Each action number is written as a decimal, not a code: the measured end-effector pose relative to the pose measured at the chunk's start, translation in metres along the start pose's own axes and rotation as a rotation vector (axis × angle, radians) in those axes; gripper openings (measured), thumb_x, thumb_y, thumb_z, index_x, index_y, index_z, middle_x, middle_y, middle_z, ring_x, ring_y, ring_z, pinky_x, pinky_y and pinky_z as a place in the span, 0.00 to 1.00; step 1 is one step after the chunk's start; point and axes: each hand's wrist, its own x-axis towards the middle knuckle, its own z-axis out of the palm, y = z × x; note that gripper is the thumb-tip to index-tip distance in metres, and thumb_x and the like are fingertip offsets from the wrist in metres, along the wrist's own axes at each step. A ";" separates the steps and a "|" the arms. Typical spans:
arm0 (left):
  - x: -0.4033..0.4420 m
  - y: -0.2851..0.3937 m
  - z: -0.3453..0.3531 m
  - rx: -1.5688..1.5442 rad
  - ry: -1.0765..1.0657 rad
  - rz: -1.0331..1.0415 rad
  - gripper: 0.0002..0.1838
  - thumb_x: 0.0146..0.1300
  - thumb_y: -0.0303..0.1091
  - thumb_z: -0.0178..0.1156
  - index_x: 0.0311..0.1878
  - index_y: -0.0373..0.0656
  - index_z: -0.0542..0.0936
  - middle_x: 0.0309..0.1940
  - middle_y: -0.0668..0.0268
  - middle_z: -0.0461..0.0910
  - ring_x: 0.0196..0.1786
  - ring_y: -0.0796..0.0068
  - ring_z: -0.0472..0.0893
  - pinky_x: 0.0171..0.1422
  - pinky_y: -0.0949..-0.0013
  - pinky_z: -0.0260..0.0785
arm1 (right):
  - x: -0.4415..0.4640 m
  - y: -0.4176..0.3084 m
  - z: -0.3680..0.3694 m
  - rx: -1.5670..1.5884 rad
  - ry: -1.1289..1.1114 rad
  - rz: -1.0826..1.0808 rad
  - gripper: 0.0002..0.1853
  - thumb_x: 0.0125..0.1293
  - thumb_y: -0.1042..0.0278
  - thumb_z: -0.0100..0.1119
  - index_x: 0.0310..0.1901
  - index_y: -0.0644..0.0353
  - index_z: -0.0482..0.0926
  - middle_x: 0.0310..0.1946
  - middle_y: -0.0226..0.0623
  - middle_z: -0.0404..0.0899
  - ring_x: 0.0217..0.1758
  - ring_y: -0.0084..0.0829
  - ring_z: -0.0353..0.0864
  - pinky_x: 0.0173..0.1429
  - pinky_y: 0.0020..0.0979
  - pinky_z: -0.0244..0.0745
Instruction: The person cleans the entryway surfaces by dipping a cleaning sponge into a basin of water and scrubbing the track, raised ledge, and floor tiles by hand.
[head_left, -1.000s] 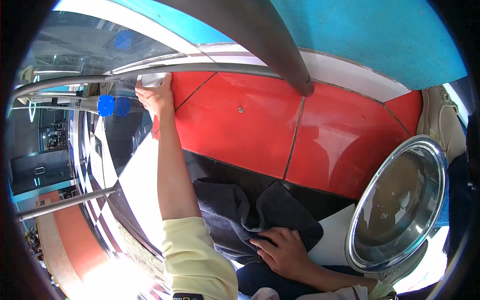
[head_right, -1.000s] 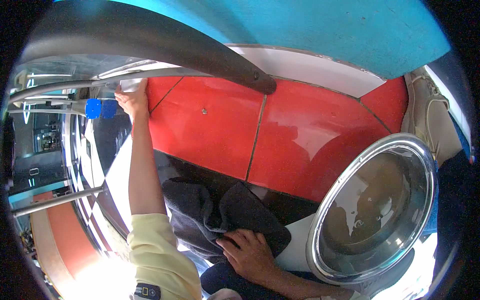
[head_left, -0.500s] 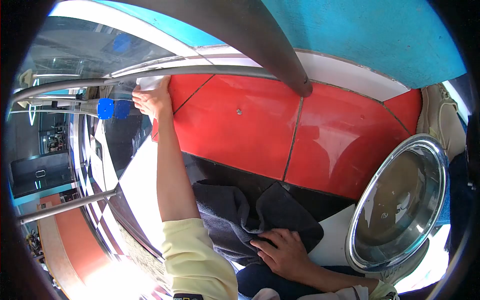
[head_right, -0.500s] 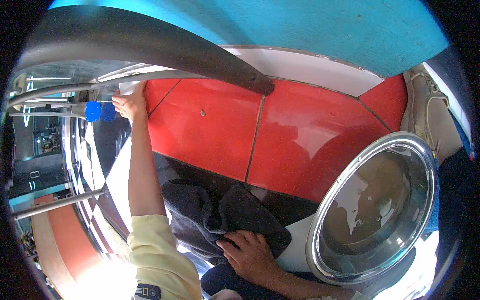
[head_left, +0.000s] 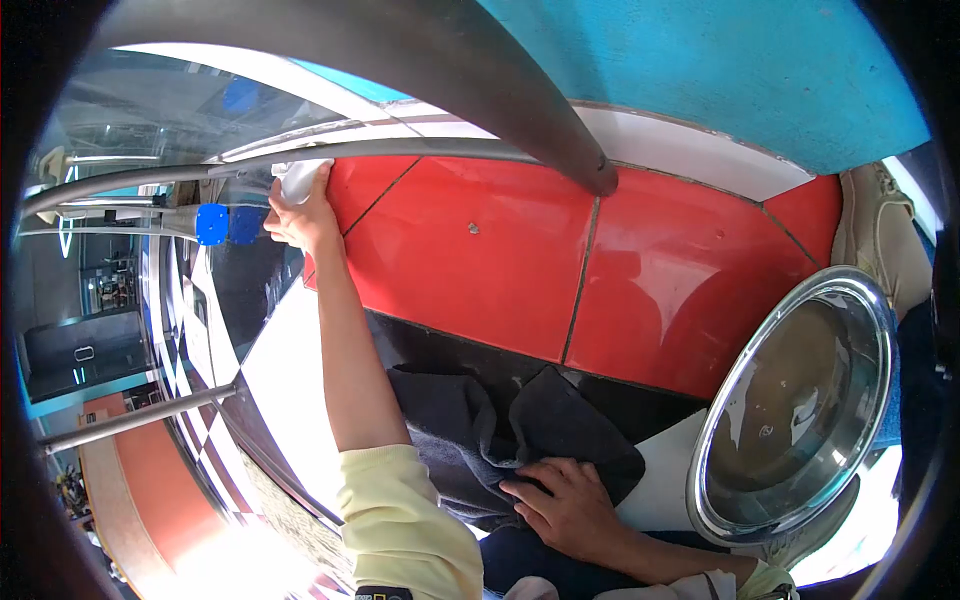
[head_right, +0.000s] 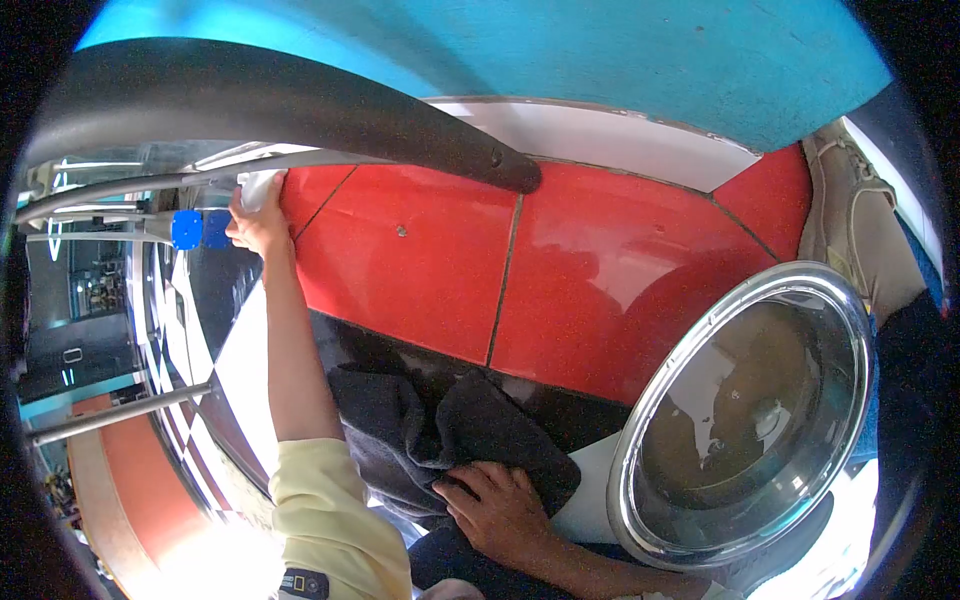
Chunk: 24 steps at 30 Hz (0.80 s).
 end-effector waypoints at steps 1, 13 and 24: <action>-0.001 -0.001 0.000 -0.031 0.024 0.016 0.47 0.32 0.63 0.78 0.54 0.44 0.74 0.53 0.52 0.67 0.60 0.55 0.63 0.66 0.54 0.58 | 0.001 -0.001 -0.001 0.002 -0.012 0.005 0.20 0.60 0.62 0.61 0.55 0.49 0.78 0.54 0.32 0.74 0.59 0.35 0.69 0.56 0.41 0.64; 0.002 0.002 0.001 0.015 -0.014 0.291 0.37 0.40 0.58 0.76 0.48 0.43 0.75 0.43 0.52 0.76 0.51 0.50 0.73 0.59 0.53 0.65 | 0.000 -0.001 0.000 0.012 0.016 0.002 0.19 0.60 0.62 0.61 0.54 0.49 0.79 0.53 0.32 0.75 0.58 0.35 0.70 0.54 0.41 0.65; -0.004 0.014 -0.008 0.075 -0.041 0.301 0.35 0.41 0.56 0.75 0.46 0.42 0.74 0.43 0.53 0.76 0.51 0.50 0.74 0.58 0.52 0.65 | 0.001 -0.001 0.001 0.001 0.052 -0.002 0.18 0.60 0.62 0.62 0.53 0.47 0.79 0.51 0.29 0.75 0.56 0.33 0.71 0.53 0.38 0.64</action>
